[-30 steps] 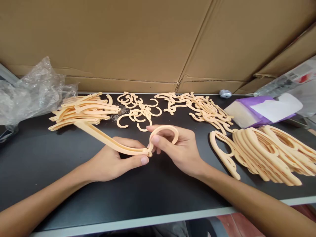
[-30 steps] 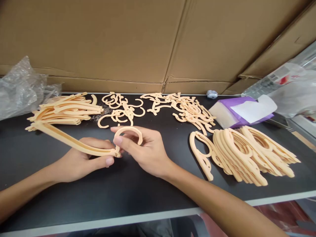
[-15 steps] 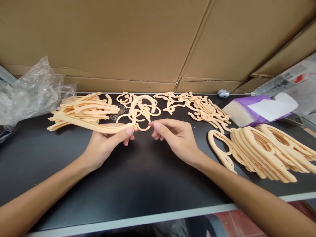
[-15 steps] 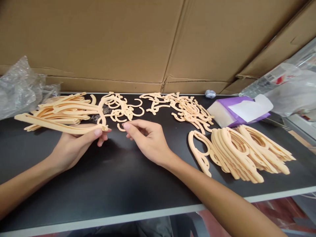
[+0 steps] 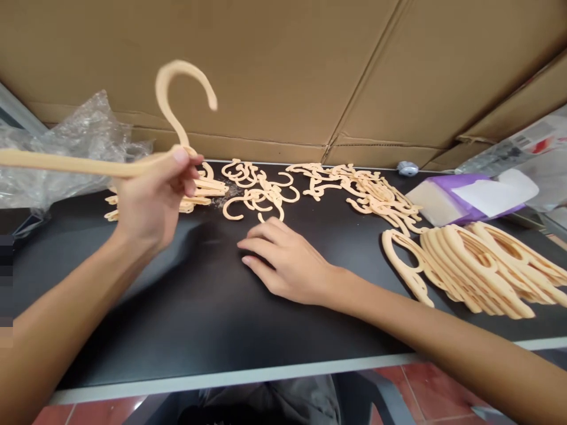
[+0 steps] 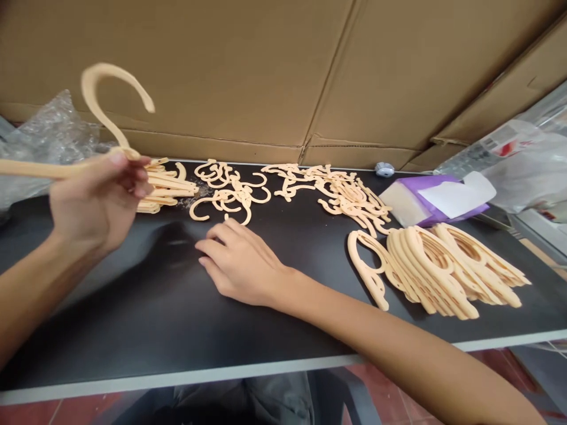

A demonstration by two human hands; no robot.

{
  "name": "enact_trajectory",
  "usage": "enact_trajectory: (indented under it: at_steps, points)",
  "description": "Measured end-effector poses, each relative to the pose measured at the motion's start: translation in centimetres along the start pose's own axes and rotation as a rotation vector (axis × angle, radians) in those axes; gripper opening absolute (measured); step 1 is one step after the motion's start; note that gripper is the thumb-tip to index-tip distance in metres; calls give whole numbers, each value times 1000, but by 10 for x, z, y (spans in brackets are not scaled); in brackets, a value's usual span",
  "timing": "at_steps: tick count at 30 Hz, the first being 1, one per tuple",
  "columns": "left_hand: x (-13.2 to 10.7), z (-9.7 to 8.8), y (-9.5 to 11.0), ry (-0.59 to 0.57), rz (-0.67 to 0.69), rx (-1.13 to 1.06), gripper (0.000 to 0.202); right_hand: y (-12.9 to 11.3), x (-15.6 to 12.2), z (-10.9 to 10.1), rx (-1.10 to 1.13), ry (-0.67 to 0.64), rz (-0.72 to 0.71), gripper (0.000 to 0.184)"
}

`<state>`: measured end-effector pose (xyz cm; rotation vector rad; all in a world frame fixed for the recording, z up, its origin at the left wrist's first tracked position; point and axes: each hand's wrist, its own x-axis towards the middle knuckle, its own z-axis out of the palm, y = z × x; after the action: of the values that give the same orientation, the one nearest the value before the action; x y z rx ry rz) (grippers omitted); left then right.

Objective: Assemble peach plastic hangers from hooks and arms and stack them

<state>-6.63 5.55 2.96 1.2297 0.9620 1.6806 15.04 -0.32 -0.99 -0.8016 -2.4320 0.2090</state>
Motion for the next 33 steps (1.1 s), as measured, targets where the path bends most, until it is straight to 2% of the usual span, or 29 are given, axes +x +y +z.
enact_trajectory:
  at_steps: [3, 6, 10, 13, 15, 18, 24, 28, 33]
  points:
    - [19, -13, 0, 78, 3, -23, 19, -2, 30, 11, -101, -43, -6, 28]
    - [25, -18, -4, 61, -48, 0, 22, 2, 63, 24, -198, -24, 65, 29]
    - [15, -10, -6, 82, -53, -88, 23, 12, 93, 40, -309, -25, 140, 27]
    - [8, -3, -3, 87, -43, -115, 18, 18, 100, 44, -325, -37, 120, 27]
    - [5, -1, -1, 87, -29, -112, 15, 20, 97, 39, -261, -16, 108, 27]
    - [2, 1, -1, 68, -30, -118, 11, 22, 81, 23, -31, 94, 156, 23]
    - [-12, 8, -7, -73, -54, -48, 15, 33, 24, -26, 696, 345, 466, 16]
    - [-28, 13, -15, -199, -104, 18, 16, 46, -2, -49, 868, 536, 580, 19]
    - [-45, 11, -23, -400, -124, 148, 21, 59, -11, -64, 926, 628, 608, 25]
